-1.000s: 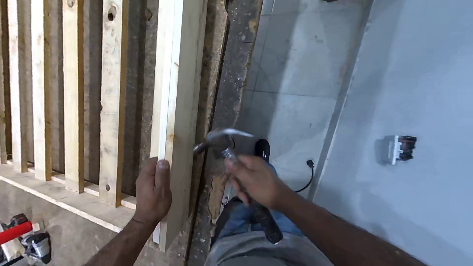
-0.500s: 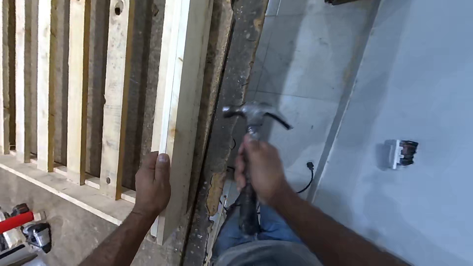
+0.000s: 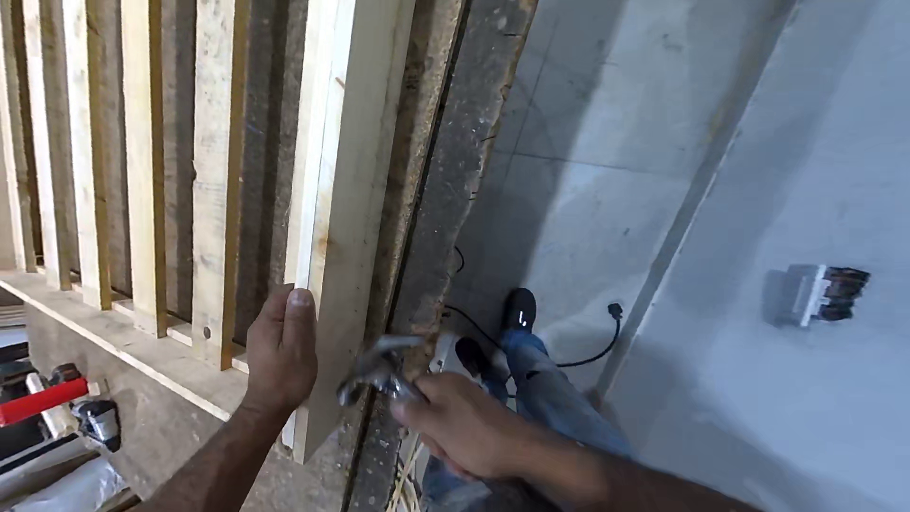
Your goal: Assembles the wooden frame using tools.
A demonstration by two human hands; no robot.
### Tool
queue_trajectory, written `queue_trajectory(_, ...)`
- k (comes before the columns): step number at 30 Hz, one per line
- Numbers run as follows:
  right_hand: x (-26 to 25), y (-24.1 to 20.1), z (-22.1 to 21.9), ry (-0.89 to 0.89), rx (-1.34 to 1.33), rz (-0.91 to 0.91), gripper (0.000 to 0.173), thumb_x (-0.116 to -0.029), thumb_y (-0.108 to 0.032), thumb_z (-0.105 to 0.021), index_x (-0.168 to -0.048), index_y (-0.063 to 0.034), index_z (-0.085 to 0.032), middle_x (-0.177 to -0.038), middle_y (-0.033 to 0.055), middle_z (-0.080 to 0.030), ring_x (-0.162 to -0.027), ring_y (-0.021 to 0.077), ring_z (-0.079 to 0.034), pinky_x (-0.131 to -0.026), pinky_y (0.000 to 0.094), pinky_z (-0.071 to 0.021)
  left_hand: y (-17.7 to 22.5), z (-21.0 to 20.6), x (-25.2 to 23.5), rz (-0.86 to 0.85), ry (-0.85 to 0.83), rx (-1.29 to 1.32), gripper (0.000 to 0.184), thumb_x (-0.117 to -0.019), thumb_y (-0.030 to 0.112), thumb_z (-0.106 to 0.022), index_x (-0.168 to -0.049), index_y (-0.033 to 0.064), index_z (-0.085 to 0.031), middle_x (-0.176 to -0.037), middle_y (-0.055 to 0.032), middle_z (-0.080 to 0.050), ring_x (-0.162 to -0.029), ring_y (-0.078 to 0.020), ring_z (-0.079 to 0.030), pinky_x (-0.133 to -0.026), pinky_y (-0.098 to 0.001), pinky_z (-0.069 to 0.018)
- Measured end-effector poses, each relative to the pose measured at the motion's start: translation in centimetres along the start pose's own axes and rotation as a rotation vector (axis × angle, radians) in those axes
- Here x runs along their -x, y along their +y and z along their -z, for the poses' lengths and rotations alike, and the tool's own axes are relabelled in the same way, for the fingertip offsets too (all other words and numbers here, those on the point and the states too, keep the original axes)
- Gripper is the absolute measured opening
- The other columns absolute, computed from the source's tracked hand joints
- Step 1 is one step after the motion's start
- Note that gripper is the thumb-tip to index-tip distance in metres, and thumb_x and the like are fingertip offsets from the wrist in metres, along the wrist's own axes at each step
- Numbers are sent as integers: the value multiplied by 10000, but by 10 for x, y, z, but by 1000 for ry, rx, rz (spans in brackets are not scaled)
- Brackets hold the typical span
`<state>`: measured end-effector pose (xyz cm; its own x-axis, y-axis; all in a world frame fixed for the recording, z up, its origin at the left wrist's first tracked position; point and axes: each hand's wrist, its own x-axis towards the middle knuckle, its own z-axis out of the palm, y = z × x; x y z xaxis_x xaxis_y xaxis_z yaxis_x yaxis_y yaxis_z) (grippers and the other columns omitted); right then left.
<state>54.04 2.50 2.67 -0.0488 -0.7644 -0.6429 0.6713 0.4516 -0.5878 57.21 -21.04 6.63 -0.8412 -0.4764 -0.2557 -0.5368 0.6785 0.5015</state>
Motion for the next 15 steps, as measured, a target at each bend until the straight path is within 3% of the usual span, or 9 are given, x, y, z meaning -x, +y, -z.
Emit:
queue_trajectory(1, 5, 3, 3, 14, 5, 3, 439, -1070, -492, -444, -1058, -74, -577, -698, 39, -558, -521, 167, -563, -496, 354, -509, -1, 0, -2, 0, 1, -9, 436, -1075, 472, -329, -1006, 156, -621, -625, 74, -469, -521, -50, -485, -501, -270, -444)
queue_trajectory(3, 10, 7, 11, 273, -167, 135, 410, -1082, -423, -441, -984, -64, -612, -644, 7, -571, -491, 123, -562, -477, 305, -518, -4, 1, -1, 3, 7, -28, 463, -1076, 490, -322, -1019, 158, -641, -658, 64, -503, -562, -59, -513, -532, -292, -460)
queue_trajectory(6, -8, 4, 9, 655, -535, 468, 471, -1101, -462, -354, -1006, -54, -570, -598, 52, -560, -433, 184, -564, -435, 381, -564, -4, 0, 0, -11, 7, -32, 450, -1081, 494, -316, -990, 175, -621, -666, 65, -514, -572, -64, -527, -531, -298, -470)
queue_trajectory(8, -14, 5, -6, 557, -402, 435, 448, -1100, -434, -351, -970, -55, -550, -584, 31, -570, -442, 159, -581, -450, 345, -562, -3, -1, -1, -11, 7, -44, 458, -1083, 493, -314, -995, 170, -626, -667, 51, -510, -575, -84, -526, -538, -322, -470)
queue_trajectory(10, -12, 6, -11, 218, -144, 177, 435, -1104, -450, -396, -965, -73, -563, -626, -2, -525, -486, 98, -539, -488, 271, -507, -4, -1, 1, -9, 5, -91, 484, -1082, 505, -287, -958, 166, -610, -665, 35, -489, -584, -114, -507, -556, -370, -441)
queue_trajectory(11, -8, 7, -7, 149, -84, 102, 436, -1100, -467, -407, -991, -76, -567, -640, 1, -519, -489, 98, -525, -485, 266, -489, -5, 0, 2, -12, -4, -103, 494, -1082, 511, -281, -967, 165, -613, -674, 26, -499, -596, -128, -519, -565, -391, -449)
queue_trajectory(13, 3, 12, -1, 282, -172, 152, 437, -1102, -453, -408, -1014, -60, -578, -628, 20, -529, -466, 118, -526, -466, 279, -501, -6, 1, 0, -20, -15, -99, 500, -1085, 506, -275, -984, 157, -619, -692, 9, -527, -620, -151, -549, -581, -424, -464)
queue_trajectory(15, 4, 12, -1, 568, -410, 365, 497, -1102, -487, -360, -1004, -49, -572, -610, 43, -537, -432, 162, -528, -437, 351, -538, -7, 2, 2, -18, -22, -78, 498, -1097, 493, -285, -1013, 145, -630, -715, -11, -556, -645, -168, -576, -595, -436, -484)
